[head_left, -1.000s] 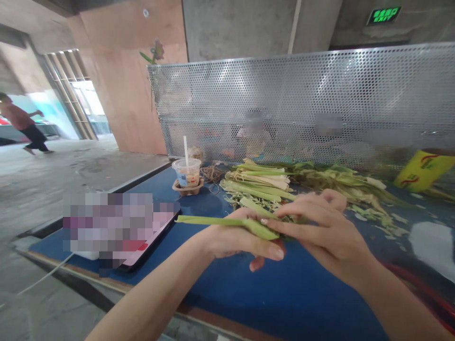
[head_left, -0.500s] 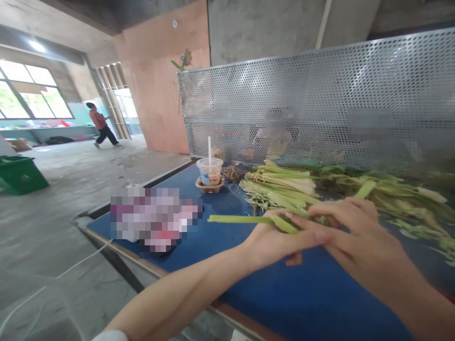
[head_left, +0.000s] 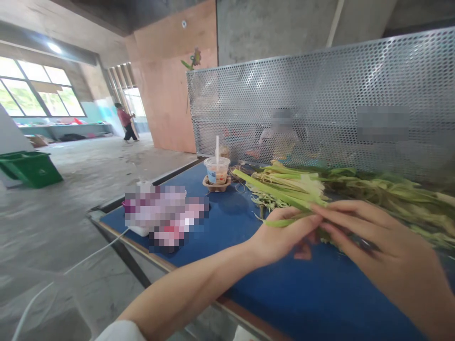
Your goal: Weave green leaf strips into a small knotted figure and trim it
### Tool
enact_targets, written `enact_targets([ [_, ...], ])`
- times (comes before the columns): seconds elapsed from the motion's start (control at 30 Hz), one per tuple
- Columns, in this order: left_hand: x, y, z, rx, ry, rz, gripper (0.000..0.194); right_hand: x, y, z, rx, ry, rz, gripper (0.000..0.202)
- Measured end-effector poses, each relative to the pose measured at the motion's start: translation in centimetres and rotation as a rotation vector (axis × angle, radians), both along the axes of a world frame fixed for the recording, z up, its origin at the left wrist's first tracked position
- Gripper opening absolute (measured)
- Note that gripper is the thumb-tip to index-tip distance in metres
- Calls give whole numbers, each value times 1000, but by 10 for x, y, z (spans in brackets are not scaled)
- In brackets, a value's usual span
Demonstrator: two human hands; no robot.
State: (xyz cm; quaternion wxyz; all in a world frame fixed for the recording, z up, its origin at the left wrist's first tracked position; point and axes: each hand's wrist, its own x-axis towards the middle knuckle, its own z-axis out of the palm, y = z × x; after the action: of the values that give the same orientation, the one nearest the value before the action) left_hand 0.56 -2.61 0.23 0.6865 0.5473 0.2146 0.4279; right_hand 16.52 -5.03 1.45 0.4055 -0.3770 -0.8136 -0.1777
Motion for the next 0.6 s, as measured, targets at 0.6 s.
enact_targets([
  [0.6,-1,6,-6,121,308,-82,23,-40,17,53,-449,-92,17,55],
])
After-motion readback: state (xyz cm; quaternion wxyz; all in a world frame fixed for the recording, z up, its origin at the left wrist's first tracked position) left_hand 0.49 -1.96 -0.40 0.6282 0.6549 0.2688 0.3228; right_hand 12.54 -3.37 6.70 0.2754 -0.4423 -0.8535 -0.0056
